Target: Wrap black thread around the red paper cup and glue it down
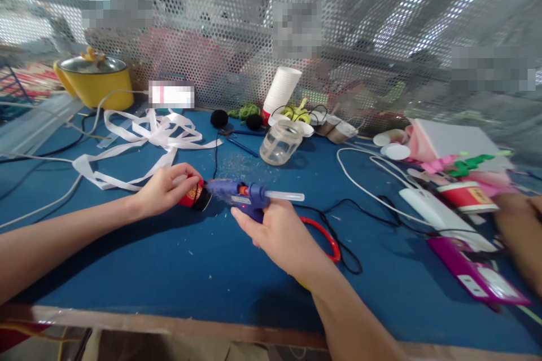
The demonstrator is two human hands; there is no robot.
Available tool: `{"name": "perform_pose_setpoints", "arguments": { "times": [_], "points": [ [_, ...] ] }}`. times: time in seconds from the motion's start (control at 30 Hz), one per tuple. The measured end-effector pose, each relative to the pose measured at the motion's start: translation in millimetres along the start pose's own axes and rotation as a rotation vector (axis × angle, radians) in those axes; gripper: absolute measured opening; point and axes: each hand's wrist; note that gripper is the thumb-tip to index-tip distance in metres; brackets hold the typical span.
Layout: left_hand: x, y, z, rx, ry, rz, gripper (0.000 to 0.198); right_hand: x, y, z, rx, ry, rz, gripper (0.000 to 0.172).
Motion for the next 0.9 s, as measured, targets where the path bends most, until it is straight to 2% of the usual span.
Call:
{"name": "perform_pose_setpoints", "arguments": {
  "times": [0.2, 0.57, 0.73, 0.83, 0.9],
  "points": [
    [-0.2, -0.5, 0.5, -0.007, 0.002, 0.01, 0.023, 0.4, 1.4, -0.3, -0.019, -0.006, 0.017, 0.029],
    [0.1, 0.3, 1.3, -0.027, 0.01, 0.007, 0.021, -3.8, 3.0, 2.8, -0.008, 0.033, -0.059, 0.032],
    [0.0, 0.7, 1.5, -0.009, -0.004, 0.025, 0.023, -0.4, -0.2, 18.4, 0.079, -0.002, -0.034, 0.035],
    [0.0, 2.5, 0.3, -0.035, -0.01, 0.038, 0.026, 7.8, -5.9, 32.9, 0.247, -0.036, 0.006, 0.026],
    [0.3, 3.7, -0.6, -0.039, -0.007, 0.054, 0.027, 17.6, -9.2, 43.4, 0.364, -0.114, 0.034, 0.019]
  ]
}}
Point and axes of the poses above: each hand's wrist, its own x-axis towards the middle knuckle, its own z-axis out of the back of the hand, y = z × x, and after that the axes turned 8 degrees about x, right-handed
